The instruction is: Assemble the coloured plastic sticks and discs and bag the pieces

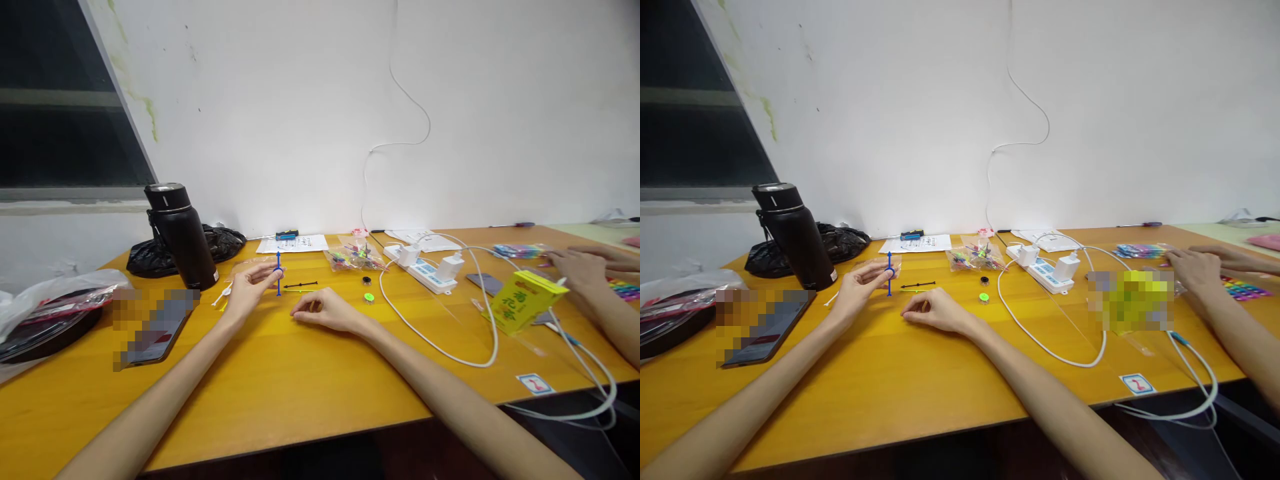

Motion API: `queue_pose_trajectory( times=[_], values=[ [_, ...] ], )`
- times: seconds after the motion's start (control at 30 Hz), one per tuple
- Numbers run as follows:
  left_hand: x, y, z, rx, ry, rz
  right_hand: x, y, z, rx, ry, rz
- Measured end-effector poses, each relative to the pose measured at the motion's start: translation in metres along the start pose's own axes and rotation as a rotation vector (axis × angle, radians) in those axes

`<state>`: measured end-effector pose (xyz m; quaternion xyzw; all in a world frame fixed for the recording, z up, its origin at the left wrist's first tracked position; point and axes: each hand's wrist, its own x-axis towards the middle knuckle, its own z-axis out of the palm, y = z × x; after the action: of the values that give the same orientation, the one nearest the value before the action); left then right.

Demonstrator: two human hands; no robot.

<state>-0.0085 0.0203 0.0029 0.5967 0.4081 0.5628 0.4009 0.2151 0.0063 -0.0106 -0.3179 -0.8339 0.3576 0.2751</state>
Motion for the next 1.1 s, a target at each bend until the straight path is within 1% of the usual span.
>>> queue_pose_trajectory(
  times=[0.07, 0.2, 0.23, 0.3, 0.37, 0.43, 0.57, 0.67, 0.73, 0.87, 0.97, 1.03, 1.1],
  values=[
    [0.002, 0.002, -0.005, 0.018, 0.060, 0.004, 0.000, 0.001, 0.000, -0.005, -0.002, -0.007],
    [0.007, 0.003, -0.022, 0.136, 0.241, -0.062, 0.000, 0.004, -0.002, -0.025, 0.009, -0.009],
    [0.009, 0.003, -0.027, 0.145, 0.269, -0.054, 0.001, 0.005, -0.002, -0.031, 0.012, -0.010],
    [0.014, 0.001, -0.036, 0.169, 0.288, -0.001, 0.001, 0.007, -0.003, -0.042, 0.018, -0.015],
    [0.018, -0.001, -0.044, 0.281, 0.249, 0.018, 0.001, 0.007, -0.004, -0.051, 0.023, -0.020],
    [0.020, -0.005, -0.048, 0.456, 0.164, 0.021, 0.001, 0.008, -0.005, -0.057, 0.023, -0.027],
    [0.017, -0.012, -0.047, 0.775, -0.035, 0.108, 0.001, 0.007, -0.005, -0.056, 0.020, -0.034],
    [0.013, -0.017, -0.046, 0.915, -0.116, 0.117, 0.000, 0.007, -0.005, -0.064, 0.025, -0.032],
    [0.013, -0.020, -0.047, 0.994, -0.130, 0.102, 0.000, 0.006, -0.005, -0.070, 0.024, -0.031],
    [0.014, -0.026, -0.051, 1.112, -0.078, 0.102, 0.000, 0.007, -0.006, -0.079, 0.018, -0.034],
    [0.016, -0.030, -0.054, 1.144, -0.055, 0.092, 0.001, 0.008, -0.007, -0.102, 0.027, -0.036],
    [0.016, -0.031, -0.055, 1.154, -0.053, 0.082, 0.000, 0.007, -0.010, -0.159, 0.052, -0.033],
    [0.016, -0.031, -0.055, 1.159, -0.058, 0.075, -0.001, 0.007, -0.017, -0.271, 0.081, -0.029]
  ],
)
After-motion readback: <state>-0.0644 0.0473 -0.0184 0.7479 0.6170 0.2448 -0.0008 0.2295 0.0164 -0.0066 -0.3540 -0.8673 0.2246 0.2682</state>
